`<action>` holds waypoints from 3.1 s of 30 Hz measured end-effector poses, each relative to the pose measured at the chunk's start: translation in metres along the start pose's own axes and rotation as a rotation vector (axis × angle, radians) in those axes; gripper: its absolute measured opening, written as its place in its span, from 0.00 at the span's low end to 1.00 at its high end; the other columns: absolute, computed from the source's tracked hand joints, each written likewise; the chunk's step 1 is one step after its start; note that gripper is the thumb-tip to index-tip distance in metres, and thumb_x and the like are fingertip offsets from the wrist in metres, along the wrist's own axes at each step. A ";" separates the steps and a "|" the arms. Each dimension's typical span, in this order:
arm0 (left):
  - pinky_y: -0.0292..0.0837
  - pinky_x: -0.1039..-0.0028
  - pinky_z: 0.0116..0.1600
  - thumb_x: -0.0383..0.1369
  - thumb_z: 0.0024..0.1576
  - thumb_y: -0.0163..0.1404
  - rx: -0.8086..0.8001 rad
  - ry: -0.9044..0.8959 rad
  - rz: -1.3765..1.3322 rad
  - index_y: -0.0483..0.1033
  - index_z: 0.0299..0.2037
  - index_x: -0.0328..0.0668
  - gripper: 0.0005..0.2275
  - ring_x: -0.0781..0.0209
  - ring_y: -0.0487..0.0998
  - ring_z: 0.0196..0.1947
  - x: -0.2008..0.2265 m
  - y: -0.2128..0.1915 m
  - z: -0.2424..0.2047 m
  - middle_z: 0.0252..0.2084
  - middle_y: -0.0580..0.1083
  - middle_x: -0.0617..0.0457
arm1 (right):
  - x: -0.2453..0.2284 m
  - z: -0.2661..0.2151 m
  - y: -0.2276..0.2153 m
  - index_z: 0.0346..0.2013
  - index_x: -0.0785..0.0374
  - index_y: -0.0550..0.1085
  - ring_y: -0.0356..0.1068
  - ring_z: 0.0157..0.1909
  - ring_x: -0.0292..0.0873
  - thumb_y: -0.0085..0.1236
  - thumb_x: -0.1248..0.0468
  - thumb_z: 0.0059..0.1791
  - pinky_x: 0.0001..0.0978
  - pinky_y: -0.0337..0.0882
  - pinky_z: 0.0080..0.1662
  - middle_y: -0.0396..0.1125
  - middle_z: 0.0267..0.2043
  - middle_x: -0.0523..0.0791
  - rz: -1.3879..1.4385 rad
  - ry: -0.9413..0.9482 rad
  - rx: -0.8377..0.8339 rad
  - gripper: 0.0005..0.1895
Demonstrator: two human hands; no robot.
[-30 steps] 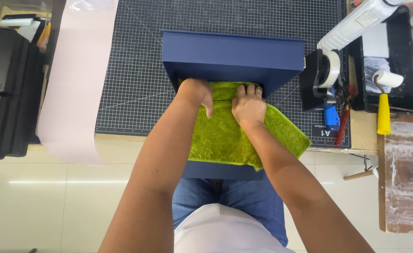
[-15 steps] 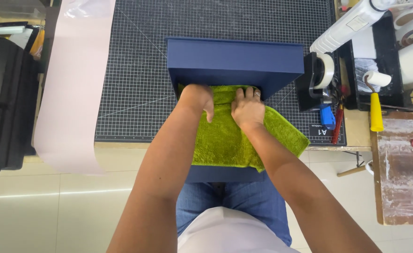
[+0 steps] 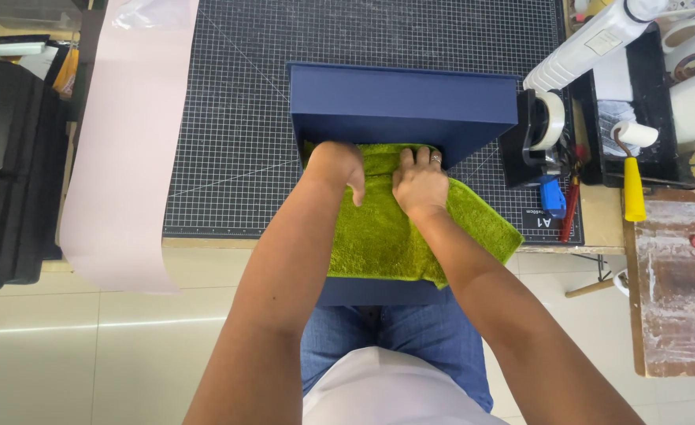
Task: Wiping the interior of a blue box with a green cloth
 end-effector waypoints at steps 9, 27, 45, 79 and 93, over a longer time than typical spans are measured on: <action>0.77 0.51 0.59 0.48 0.44 0.68 -0.007 -0.011 0.038 0.76 0.60 0.40 0.34 0.45 0.75 0.61 0.002 0.000 0.000 0.60 0.76 0.45 | -0.001 -0.001 -0.002 0.55 0.55 0.71 0.66 0.55 0.60 0.44 0.50 0.49 0.45 0.79 0.37 0.64 0.48 0.52 -0.023 0.006 0.006 0.23; 0.78 0.49 0.57 0.43 0.48 0.67 -0.034 0.020 -0.054 0.75 0.61 0.37 0.32 0.43 0.76 0.60 -0.001 -0.003 -0.009 0.60 0.75 0.43 | 0.001 -0.001 0.006 0.56 0.55 0.70 0.64 0.56 0.61 0.43 0.48 0.50 0.46 0.78 0.40 0.62 0.49 0.51 -0.026 0.017 -0.079 0.24; 0.75 0.48 0.61 0.46 0.44 0.69 0.023 0.000 -0.027 0.76 0.60 0.36 0.35 0.43 0.74 0.62 0.006 -0.007 -0.015 0.60 0.75 0.43 | -0.004 -0.001 -0.021 0.50 0.56 0.73 0.68 0.51 0.60 0.46 0.50 0.47 0.42 0.77 0.36 0.64 0.42 0.50 -0.031 -0.029 0.142 0.22; 0.76 0.51 0.61 0.52 0.46 0.65 -0.019 -0.025 -0.059 0.74 0.63 0.41 0.37 0.45 0.74 0.62 0.002 -0.003 -0.025 0.62 0.74 0.45 | -0.002 -0.002 -0.009 0.54 0.56 0.72 0.66 0.55 0.61 0.45 0.50 0.49 0.45 0.78 0.41 0.63 0.48 0.52 0.008 -0.010 -0.004 0.23; 0.75 0.46 0.59 0.46 0.48 0.66 -0.074 0.004 -0.188 0.71 0.66 0.36 0.36 0.41 0.72 0.64 -0.004 -0.005 -0.011 0.65 0.71 0.41 | -0.007 0.000 -0.028 0.49 0.54 0.71 0.68 0.50 0.58 0.46 0.50 0.49 0.42 0.78 0.38 0.62 0.42 0.49 -0.057 -0.042 0.098 0.19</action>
Point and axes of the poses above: each hand's wrist, its own z-axis towards the middle knuckle, its own y-axis out of the palm, x = y × z, the point moved 7 cm from there along z, towards the middle knuckle
